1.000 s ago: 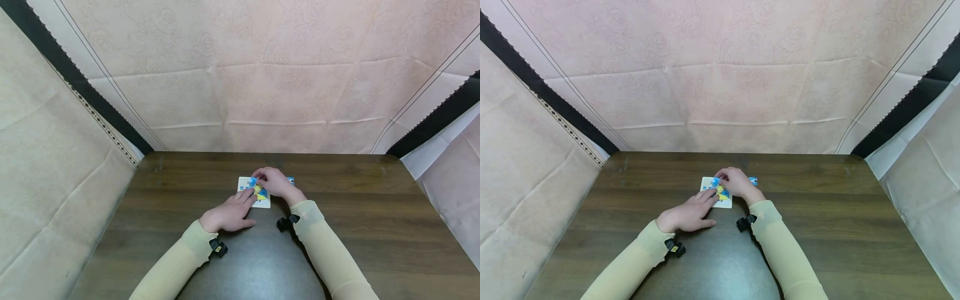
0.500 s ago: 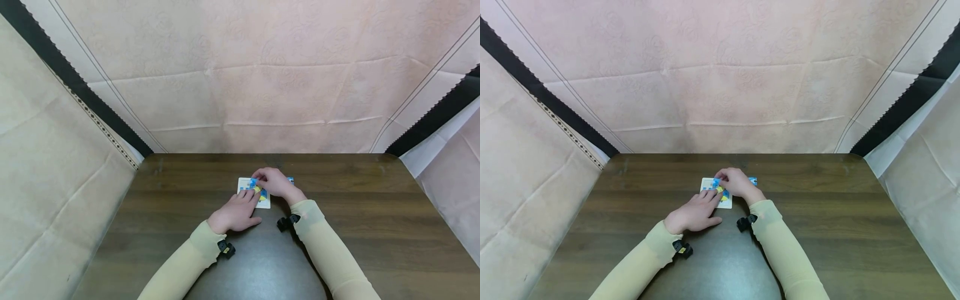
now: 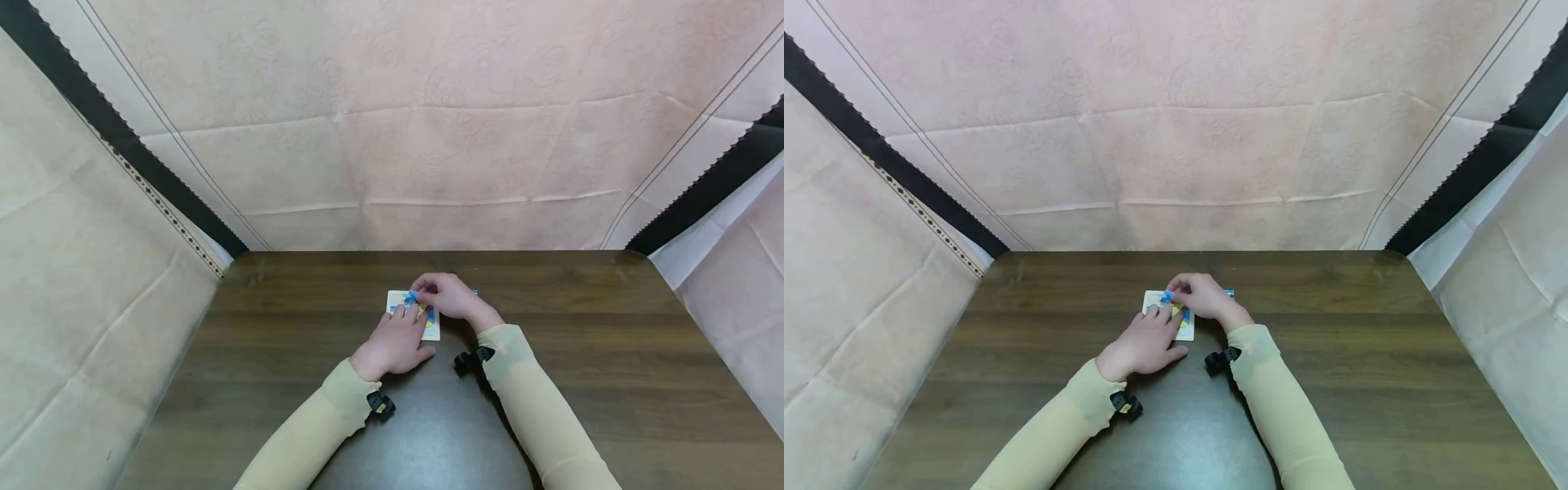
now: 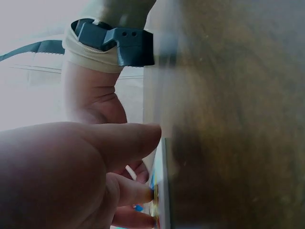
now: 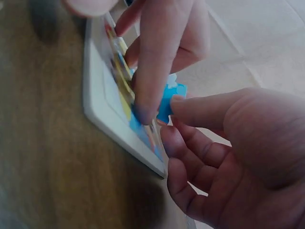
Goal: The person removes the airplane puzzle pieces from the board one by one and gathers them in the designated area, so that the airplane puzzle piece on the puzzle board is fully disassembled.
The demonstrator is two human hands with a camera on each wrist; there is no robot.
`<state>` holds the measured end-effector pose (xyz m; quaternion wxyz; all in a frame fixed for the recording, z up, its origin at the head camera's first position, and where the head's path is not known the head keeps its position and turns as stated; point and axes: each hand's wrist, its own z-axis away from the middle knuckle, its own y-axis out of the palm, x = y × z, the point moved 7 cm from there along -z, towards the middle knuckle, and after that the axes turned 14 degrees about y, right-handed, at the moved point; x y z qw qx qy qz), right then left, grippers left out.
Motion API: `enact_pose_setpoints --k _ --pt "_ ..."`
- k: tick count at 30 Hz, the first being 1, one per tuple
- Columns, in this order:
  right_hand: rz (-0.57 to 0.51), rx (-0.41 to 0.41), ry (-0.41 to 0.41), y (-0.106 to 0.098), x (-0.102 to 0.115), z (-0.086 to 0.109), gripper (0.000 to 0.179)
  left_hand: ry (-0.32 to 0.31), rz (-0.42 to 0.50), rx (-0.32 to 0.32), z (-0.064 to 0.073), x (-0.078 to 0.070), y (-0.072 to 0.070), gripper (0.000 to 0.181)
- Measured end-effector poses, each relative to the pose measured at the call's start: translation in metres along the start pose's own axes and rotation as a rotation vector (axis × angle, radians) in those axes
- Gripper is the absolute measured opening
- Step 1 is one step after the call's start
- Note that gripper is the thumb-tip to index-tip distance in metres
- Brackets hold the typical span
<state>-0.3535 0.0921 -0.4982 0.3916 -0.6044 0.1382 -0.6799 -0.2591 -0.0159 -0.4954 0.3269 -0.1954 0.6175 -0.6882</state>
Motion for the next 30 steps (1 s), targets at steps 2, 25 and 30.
enact_pose_setpoints --k 2,25,30 --pt "-0.02 -0.008 -0.006 -0.003 -0.002 0.001 0.011 -0.005 -0.009 -0.014 0.0 -0.002 0.0 0.081" --pt "-0.072 -0.07 0.094 -0.09 -0.096 0.038 0.02 0.039 -0.005 -0.056 0.001 -0.008 0.002 0.075" --pt "-0.032 -0.057 0.125 -0.102 -0.113 0.043 0.02 0.051 0.017 -0.086 -0.001 -0.007 -0.002 0.07"
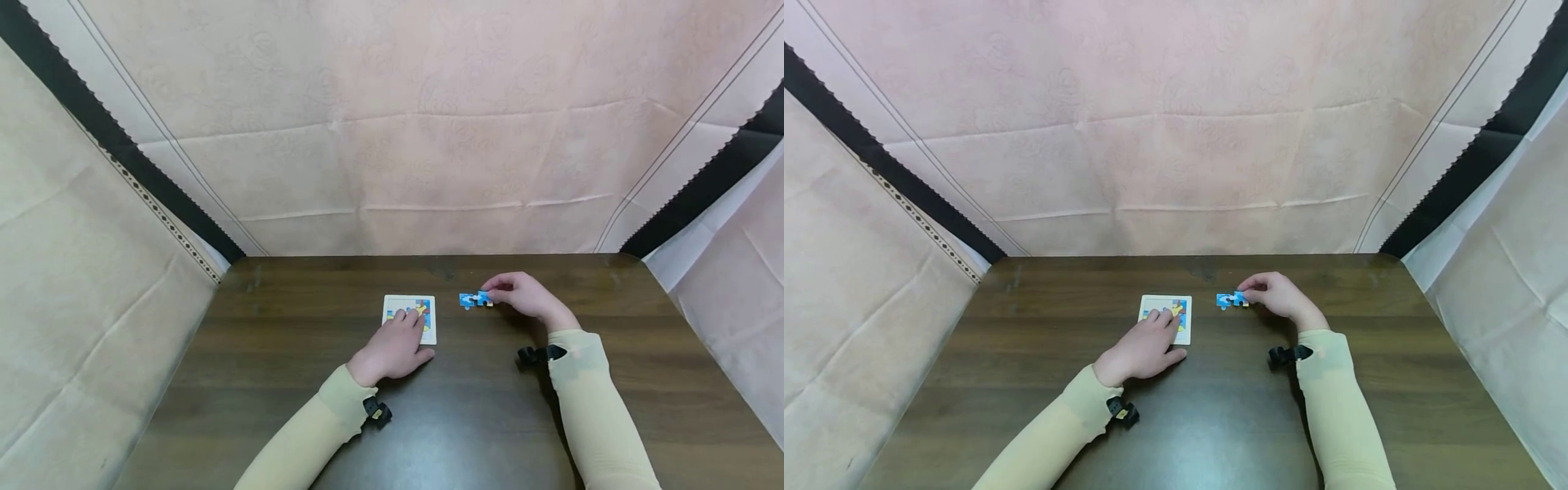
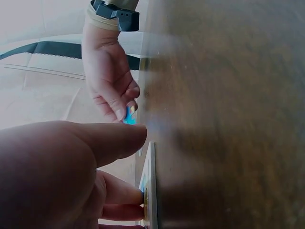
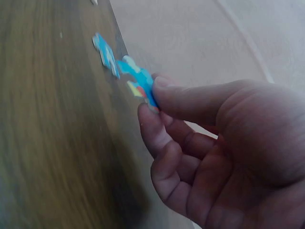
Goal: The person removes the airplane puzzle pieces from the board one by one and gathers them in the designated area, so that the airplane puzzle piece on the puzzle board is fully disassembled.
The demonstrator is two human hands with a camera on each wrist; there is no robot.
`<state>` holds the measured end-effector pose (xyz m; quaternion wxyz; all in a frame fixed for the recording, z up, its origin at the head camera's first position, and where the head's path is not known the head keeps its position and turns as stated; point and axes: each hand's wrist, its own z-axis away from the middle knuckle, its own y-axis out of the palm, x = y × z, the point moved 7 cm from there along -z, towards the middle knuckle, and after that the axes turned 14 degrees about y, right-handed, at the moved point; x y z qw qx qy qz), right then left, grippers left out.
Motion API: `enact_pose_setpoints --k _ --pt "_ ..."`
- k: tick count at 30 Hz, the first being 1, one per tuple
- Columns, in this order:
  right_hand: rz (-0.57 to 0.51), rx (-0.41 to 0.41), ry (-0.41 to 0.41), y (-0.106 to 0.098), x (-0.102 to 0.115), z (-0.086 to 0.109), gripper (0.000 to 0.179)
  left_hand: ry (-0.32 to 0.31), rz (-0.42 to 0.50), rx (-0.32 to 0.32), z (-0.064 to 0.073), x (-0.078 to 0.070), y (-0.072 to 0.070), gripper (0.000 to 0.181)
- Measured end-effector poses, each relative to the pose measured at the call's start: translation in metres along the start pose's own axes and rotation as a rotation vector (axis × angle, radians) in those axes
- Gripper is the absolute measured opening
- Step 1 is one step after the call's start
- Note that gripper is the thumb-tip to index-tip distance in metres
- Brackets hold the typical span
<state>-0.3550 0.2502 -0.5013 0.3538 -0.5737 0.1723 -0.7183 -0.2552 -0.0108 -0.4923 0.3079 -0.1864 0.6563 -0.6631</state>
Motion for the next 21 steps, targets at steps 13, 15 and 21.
enact_pose_setpoints --k 13,15,21 --pt "0.101 -0.006 0.056 -0.0036 -0.0063 0.0033 0.03 -0.014 -0.004 0.019 0.0005 0.0004 0.0035 0.075" --pt "0.114 0.01 0.05 -0.0029 -0.0052 0.0031 0.034 -0.016 -0.007 0.023 0.0 0.0007 0.0039 0.076" --pt "0.126 0.013 0.068 -0.001 -0.0066 0.0027 0.03 -0.021 -0.014 0.034 -0.0003 0.0008 0.0065 0.077"
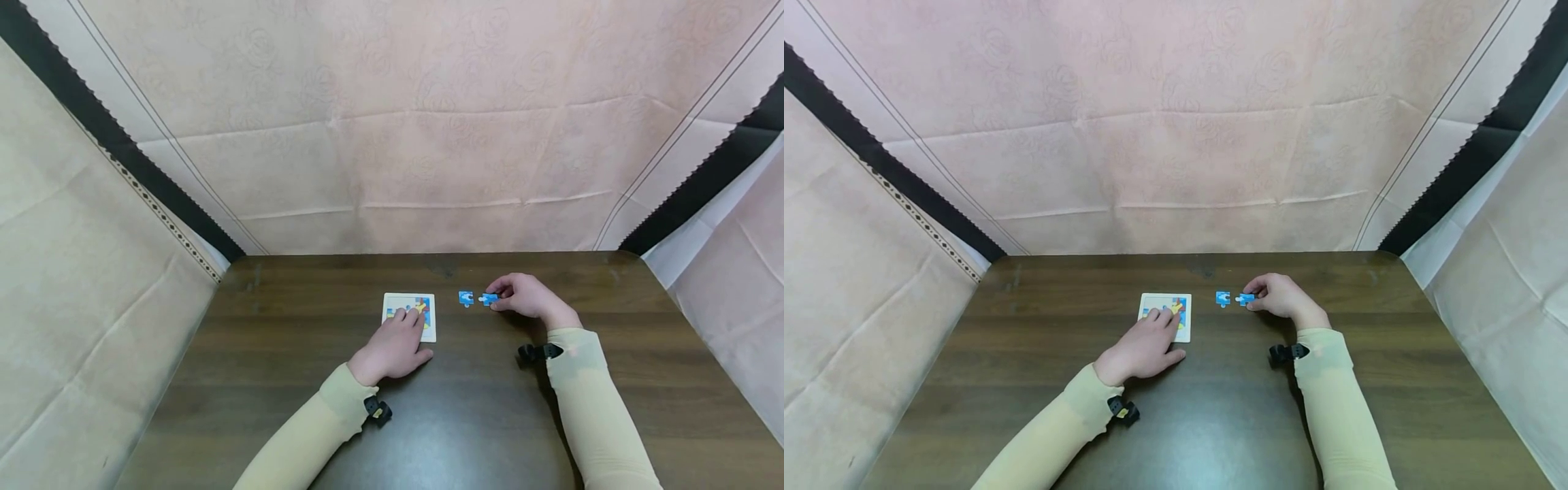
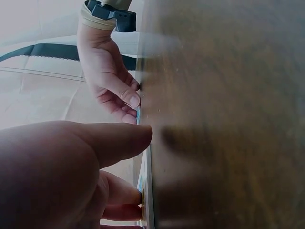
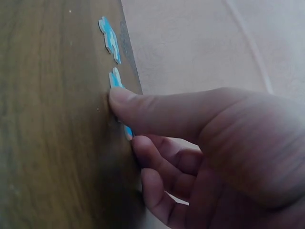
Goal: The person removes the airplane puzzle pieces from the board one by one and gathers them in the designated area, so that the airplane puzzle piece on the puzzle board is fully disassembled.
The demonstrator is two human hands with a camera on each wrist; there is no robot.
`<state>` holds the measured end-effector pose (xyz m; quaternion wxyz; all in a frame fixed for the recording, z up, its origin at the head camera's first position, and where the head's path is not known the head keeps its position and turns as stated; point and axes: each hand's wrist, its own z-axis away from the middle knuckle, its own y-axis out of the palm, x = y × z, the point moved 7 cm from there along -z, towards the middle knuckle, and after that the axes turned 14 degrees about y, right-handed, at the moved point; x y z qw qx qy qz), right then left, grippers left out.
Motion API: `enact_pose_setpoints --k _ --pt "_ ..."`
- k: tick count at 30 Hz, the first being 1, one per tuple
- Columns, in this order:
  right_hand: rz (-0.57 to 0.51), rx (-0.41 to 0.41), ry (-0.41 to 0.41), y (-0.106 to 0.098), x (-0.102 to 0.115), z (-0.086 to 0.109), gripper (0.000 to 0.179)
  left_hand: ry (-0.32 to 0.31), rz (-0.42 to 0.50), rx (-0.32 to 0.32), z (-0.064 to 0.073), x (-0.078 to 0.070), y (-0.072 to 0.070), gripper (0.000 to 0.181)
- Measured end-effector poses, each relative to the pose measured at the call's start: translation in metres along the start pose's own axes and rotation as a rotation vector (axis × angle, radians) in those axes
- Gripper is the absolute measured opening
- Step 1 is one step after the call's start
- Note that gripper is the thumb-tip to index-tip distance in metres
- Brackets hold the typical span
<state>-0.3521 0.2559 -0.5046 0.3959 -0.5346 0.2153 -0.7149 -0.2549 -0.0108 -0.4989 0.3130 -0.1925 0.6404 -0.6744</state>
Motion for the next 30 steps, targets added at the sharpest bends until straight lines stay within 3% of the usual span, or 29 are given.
enact_pose_setpoints --k 18,30 --pt "0.007 -0.014 0.022 0.0011 -0.0013 -0.0005 0.029 0.0 -0.009 0.014 -0.0015 -0.0015 0.0016 0.079" --pt "0.03 -0.019 -0.008 0.0001 0.0054 -0.0007 0.028 -0.012 -0.015 0.028 -0.0013 -0.0012 0.0004 0.08"
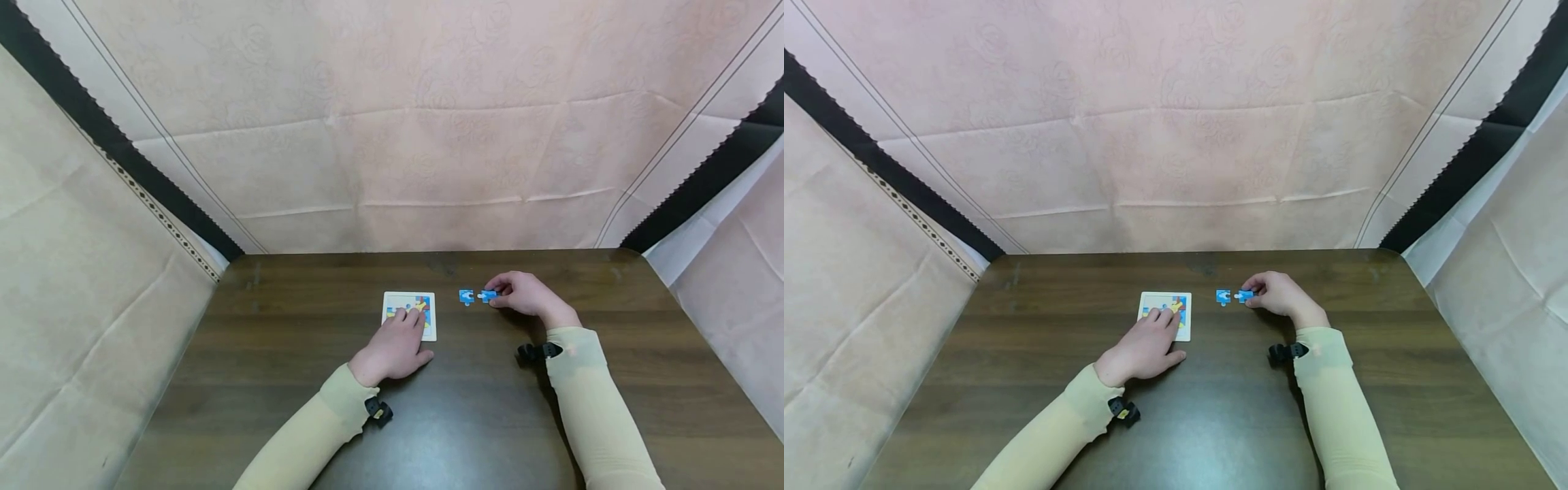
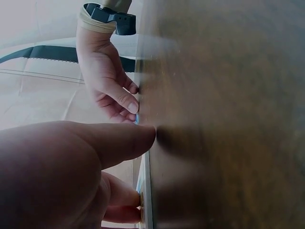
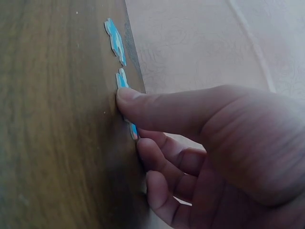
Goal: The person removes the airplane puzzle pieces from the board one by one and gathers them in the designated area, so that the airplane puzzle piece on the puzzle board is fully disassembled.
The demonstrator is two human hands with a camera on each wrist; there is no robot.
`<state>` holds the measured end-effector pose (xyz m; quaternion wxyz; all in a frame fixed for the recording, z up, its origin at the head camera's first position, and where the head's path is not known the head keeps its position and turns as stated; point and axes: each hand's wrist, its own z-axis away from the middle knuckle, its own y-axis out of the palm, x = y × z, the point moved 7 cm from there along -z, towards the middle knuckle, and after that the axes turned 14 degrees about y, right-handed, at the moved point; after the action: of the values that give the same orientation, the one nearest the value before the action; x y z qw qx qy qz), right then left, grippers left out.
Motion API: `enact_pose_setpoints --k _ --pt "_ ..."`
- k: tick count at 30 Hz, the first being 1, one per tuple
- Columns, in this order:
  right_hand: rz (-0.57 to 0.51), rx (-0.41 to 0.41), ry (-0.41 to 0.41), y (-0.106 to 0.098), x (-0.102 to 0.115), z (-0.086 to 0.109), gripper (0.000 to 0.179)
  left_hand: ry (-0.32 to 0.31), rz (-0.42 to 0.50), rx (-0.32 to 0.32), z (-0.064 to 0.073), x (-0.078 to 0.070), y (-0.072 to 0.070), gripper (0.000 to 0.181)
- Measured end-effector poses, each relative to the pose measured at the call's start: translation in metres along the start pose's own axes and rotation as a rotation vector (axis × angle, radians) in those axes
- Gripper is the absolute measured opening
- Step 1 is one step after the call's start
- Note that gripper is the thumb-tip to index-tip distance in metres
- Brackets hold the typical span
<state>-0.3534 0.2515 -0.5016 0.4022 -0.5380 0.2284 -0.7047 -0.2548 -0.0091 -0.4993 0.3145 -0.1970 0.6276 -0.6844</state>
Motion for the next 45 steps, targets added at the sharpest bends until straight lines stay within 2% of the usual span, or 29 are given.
enact_pose_setpoints --k 10,20,28,34,40,45 --pt "-0.004 0.007 0.002 0.002 -0.001 0.0 0.03 0.004 0.004 0.001 0.0 -0.001 0.003 0.079" --pt "0.008 0.01 -0.004 0.001 0.003 0.0 0.031 0.005 0.009 0.004 0.001 -0.001 -0.001 0.079" --pt "0.01 0.005 -0.005 0.001 0.003 0.001 0.03 0.005 0.008 0.007 -0.002 0.001 0.004 0.079" --pt "-0.003 -0.001 -0.023 -0.003 0.005 0.001 0.033 0.015 0.024 -0.002 0.001 -0.002 -0.001 0.079" --pt "-0.014 -0.061 -0.089 -0.007 0.021 0.005 0.033 0.041 0.042 0.008 0.003 -0.005 -0.003 0.081" --pt "-0.022 -0.059 -0.16 0.014 0.051 0.009 0.029 0.04 0.083 0.038 0.007 -0.006 0.0 0.084"
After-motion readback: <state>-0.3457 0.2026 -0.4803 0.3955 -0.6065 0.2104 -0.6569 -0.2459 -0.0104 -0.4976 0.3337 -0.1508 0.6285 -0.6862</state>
